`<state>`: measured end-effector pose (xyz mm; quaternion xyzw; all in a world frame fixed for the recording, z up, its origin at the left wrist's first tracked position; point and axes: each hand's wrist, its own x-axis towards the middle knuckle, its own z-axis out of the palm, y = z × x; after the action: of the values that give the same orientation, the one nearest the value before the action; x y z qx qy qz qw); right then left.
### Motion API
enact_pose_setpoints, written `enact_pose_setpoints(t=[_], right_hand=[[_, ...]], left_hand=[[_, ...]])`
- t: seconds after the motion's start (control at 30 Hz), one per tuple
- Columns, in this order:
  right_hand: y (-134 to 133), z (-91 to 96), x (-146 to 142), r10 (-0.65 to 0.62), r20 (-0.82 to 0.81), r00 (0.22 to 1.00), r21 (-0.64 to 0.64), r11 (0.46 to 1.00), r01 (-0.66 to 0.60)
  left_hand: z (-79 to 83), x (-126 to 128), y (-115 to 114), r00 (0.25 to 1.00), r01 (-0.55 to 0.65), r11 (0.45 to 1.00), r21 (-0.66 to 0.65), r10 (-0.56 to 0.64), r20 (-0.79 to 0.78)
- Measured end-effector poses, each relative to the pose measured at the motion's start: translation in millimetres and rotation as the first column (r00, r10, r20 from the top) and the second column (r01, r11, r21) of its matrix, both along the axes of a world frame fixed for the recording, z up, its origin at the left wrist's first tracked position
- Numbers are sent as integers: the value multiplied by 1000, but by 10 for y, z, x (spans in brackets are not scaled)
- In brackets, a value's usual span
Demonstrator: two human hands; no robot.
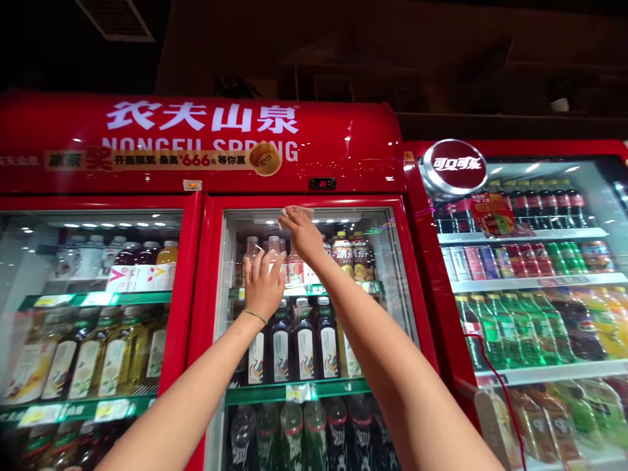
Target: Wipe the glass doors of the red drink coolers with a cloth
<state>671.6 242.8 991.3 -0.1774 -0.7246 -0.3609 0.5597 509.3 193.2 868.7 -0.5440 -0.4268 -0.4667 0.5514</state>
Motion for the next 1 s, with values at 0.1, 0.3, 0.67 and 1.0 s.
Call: enact_pose_setpoints(t=[0.1,0.3,0.67,1.0], right_hand=[[63,-11,265,-25,200,979,54,998,15],[177,-15,653,-90,-35,995,29,995,91],[232,-140,956,-102,-78,992,22,994,104],[329,-218,1346,-118,-96,988,-35,993,115]], left_hand=[[-72,-34,57,999,-11,1000,23,12,-51],[-78,-41,39,999,-9,1000,10,9,-37],[-83,-35,66,999,-24,1000,11,25,-34],[-92,-37,68,1000,1,1000,4,-1,-29]])
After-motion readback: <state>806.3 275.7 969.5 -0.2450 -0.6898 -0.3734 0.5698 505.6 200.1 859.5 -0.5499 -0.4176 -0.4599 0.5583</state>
